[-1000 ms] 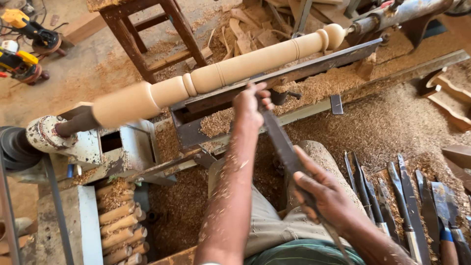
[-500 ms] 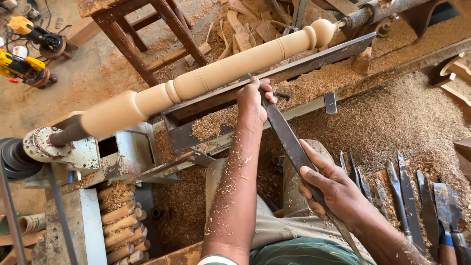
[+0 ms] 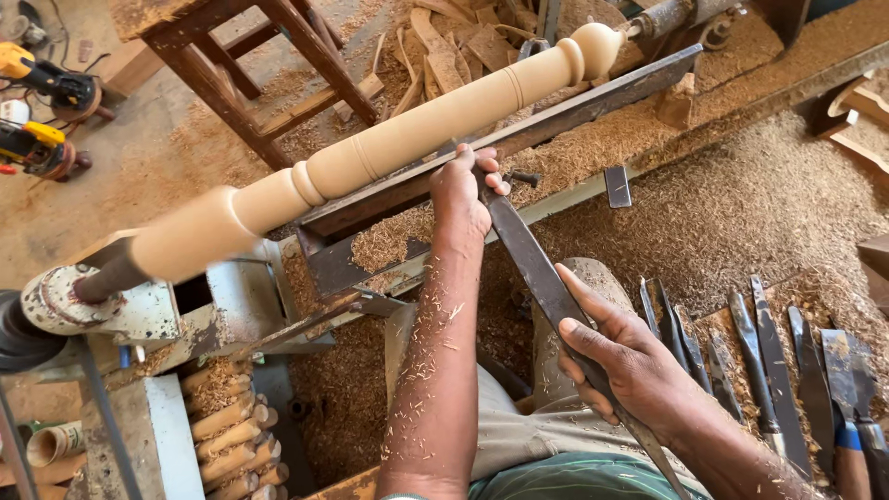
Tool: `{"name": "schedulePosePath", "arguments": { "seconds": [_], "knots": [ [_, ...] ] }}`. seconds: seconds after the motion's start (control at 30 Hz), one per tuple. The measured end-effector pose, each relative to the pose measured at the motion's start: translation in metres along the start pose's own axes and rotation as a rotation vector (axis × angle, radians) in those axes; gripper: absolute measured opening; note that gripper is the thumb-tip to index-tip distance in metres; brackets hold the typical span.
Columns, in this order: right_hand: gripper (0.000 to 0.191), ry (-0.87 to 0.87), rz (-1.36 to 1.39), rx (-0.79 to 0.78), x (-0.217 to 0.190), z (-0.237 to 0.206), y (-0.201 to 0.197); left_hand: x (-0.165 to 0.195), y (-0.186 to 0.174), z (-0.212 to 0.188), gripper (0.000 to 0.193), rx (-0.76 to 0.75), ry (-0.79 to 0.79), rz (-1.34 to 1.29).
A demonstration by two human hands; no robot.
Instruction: The person shapes a spinning wooden piece on a lathe using various chisels and measures the diameter with a caliper.
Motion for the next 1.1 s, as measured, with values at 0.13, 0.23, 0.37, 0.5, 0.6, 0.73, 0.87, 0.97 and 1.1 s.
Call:
{"name": "schedulePosePath", "arguments": {
  "seconds": [0.13,0.23,0.37,0.5,0.6,0.73,0.87,0.97,1.1],
  "knots": [
    [0.073,0.017,0.016,0.006,-0.001,-0.001,0.001,-0.002,-0.003,0.006,0.034,-0.009,-0.015,-0.009],
    [0.073,0.021,0.022,0.012,-0.003,-0.003,0.003,-0.002,-0.003,0.007,0.034,0.007,-0.036,-0.027],
    [0.072,0.03,0.0,0.034,-0.001,-0.006,0.004,0.001,-0.001,0.001,0.033,-0.016,-0.016,-0.015],
    [0.072,-0.047,0.002,-0.02,0.004,-0.008,0.008,0.004,-0.004,-0.005,0.028,-0.014,-0.001,0.012],
    [0.069,-0.056,-0.004,-0.025,0.008,-0.009,0.01,0.004,-0.008,-0.006,0.028,-0.01,-0.011,0.007],
    [0.071,-0.049,-0.029,0.004,0.008,-0.008,0.014,0.005,-0.009,-0.003,0.028,-0.029,-0.009,-0.01],
    [0.073,-0.02,-0.009,0.026,0.006,-0.008,0.019,0.007,-0.009,-0.001,0.03,-0.014,-0.007,-0.009],
    [0.074,-0.002,0.01,0.021,0.005,-0.007,0.021,0.008,-0.009,-0.001,0.025,-0.005,-0.023,-0.027],
    [0.07,0.007,0.034,0.025,0.002,-0.006,0.022,0.008,-0.01,0.001,0.022,0.008,-0.038,-0.044]
  ]
}}
Point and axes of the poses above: each hand's wrist, its own z-axis towards the middle knuckle, its own y-axis out of the palm, x = y × z, the point moved 5 cm from there along z, towards the middle knuckle, and after that the axes turned 4 degrees about y, right-handed, at the moved point
